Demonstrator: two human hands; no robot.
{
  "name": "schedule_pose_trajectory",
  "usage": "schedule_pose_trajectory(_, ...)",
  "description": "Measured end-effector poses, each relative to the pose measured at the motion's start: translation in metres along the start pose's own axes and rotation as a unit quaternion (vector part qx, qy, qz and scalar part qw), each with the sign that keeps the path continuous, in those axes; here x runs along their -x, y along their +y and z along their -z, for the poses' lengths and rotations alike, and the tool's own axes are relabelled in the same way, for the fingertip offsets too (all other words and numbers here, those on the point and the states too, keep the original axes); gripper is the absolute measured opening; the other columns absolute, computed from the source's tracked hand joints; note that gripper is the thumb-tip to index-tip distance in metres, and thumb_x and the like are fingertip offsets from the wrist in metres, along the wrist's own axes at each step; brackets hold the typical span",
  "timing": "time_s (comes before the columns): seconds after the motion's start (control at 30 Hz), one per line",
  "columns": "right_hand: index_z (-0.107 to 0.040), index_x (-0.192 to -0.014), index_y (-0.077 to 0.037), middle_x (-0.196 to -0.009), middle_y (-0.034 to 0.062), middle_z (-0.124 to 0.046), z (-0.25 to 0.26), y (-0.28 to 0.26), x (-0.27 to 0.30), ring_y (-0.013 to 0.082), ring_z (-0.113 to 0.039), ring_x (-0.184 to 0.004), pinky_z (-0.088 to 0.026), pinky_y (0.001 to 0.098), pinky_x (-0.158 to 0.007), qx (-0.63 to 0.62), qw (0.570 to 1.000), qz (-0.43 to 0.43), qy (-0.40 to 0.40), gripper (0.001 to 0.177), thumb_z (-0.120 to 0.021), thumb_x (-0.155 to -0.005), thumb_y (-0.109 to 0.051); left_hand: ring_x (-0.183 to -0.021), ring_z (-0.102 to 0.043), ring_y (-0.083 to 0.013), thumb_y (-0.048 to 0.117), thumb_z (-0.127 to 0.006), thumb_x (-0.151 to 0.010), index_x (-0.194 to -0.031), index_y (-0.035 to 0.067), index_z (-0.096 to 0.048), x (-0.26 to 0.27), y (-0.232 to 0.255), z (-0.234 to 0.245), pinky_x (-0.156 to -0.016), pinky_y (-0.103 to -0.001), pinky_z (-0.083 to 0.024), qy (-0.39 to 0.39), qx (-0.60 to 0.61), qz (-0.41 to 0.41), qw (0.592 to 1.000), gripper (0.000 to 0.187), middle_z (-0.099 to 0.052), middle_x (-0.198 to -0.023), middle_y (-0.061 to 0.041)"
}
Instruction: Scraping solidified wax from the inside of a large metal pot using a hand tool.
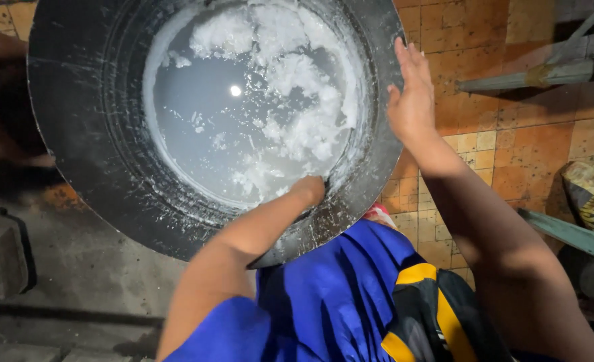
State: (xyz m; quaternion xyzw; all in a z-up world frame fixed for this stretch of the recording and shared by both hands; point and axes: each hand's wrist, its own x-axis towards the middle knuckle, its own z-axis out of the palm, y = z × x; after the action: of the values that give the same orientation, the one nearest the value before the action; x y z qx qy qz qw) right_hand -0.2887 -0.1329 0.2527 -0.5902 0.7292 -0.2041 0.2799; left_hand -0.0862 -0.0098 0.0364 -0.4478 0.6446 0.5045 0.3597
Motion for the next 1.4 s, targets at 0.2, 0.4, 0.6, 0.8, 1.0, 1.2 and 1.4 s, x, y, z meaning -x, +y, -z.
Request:
schedule_pose_trajectory(0.2,-0.030,-0.161,-0.022,-0.165,0.0229,-0.031,-0.004,0.004,-0.004,0.0392,-0.026,-0.154,-0.019,0.0545,-0.127,-0.016,1.000,0.007,0.011,0.077,-0.053,-0.099,0.016,-0.111,-0.070,-0.0384,0.016,-0.047,-0.098,-0.127,-0.002,-0.067,-0.040,-0.020,0.017,-0.089,-0.044,-0.058,0.046,0.052,0.000,0.998,0.039,-0.070,-0.126,-0.021)
schedule_pose_trajectory(0.4,-0.030,-0.162,-0.023,-0.166,0.0196,-0.029,-0.004,0.004,-0.003,0.0401,-0.024,-0.154,-0.017,0.0614,-0.124,-0.004,1.000,0.000,0.005,0.075,-0.053,-0.101,0.013,-0.103,-0.073,-0.0398,0.005,-0.053,-0.094,-0.116,-0.008,-0.071,-0.023,0.014,0.004,-0.079,-0.044,-0.062,0.035,-0.094,-0.088,0.991,0.031,-0.074,-0.113,-0.023)
schedule_pose_trajectory(0.6,-0.029,-0.162,-0.024,-0.165,0.0215,-0.031,-0.007,0.013,-0.006,0.0404,-0.027,-0.154,-0.022,0.0563,-0.125,0.007,1.000,0.021,0.007,0.076,-0.052,-0.100,0.014,-0.110,-0.068,-0.0459,0.008,-0.048,-0.097,-0.134,-0.003,-0.055,-0.057,0.009,0.018,-0.089,-0.049,-0.057,0.081,0.039,-0.043,0.995,0.039,-0.068,-0.123,-0.029)
schedule_pose_trajectory(0.8,-0.030,-0.161,-0.023,-0.165,0.0110,-0.038,-0.004,-0.004,-0.003,0.0352,-0.022,-0.156,-0.013,0.0705,-0.118,-0.005,1.000,-0.029,-0.005,0.075,-0.049,-0.098,0.014,-0.098,-0.069,-0.0442,0.004,-0.049,-0.090,-0.132,-0.001,-0.056,0.080,0.043,0.058,-0.079,-0.049,-0.057,0.050,0.078,-0.100,0.991,0.042,-0.070,-0.114,-0.027)
schedule_pose_trajectory(1.0,-0.026,-0.166,-0.028,-0.166,0.0092,-0.038,-0.011,0.015,-0.004,0.0337,-0.023,-0.155,-0.015,0.0716,-0.119,0.010,1.000,-0.020,-0.003,0.077,-0.052,-0.104,0.010,-0.109,-0.071,-0.0473,0.019,-0.047,-0.096,-0.112,-0.010,-0.072,-0.131,0.033,-0.003,-0.091,-0.054,-0.059,0.153,0.131,-0.076,0.977,0.041,-0.074,-0.107,-0.031)
schedule_pose_trajectory(1.2,-0.029,-0.165,-0.031,-0.164,0.0035,-0.041,-0.016,0.020,-0.002,0.0301,-0.022,-0.156,-0.015,0.0692,-0.119,-0.007,0.999,-0.032,-0.005,0.076,-0.049,-0.105,0.009,-0.109,-0.069,-0.0508,0.020,-0.045,-0.102,-0.114,-0.011,-0.070,-0.158,0.003,0.030,-0.093,-0.058,-0.057,0.192,0.231,-0.090,0.949,0.042,-0.072,-0.104,-0.035)
schedule_pose_trajectory(1.4,-0.040,-0.159,-0.022,-0.158,0.0283,-0.043,-0.024,0.049,-0.017,0.0374,-0.033,-0.152,-0.030,0.0407,-0.121,-0.024,0.995,0.087,0.049,0.080,-0.042,-0.088,0.015,-0.114,-0.063,-0.0466,0.029,-0.041,-0.099,-0.132,0.010,-0.052,-0.002,-0.091,0.089,-0.093,-0.052,-0.049,0.136,0.120,-0.001,0.983,0.039,-0.064,-0.128,-0.029)
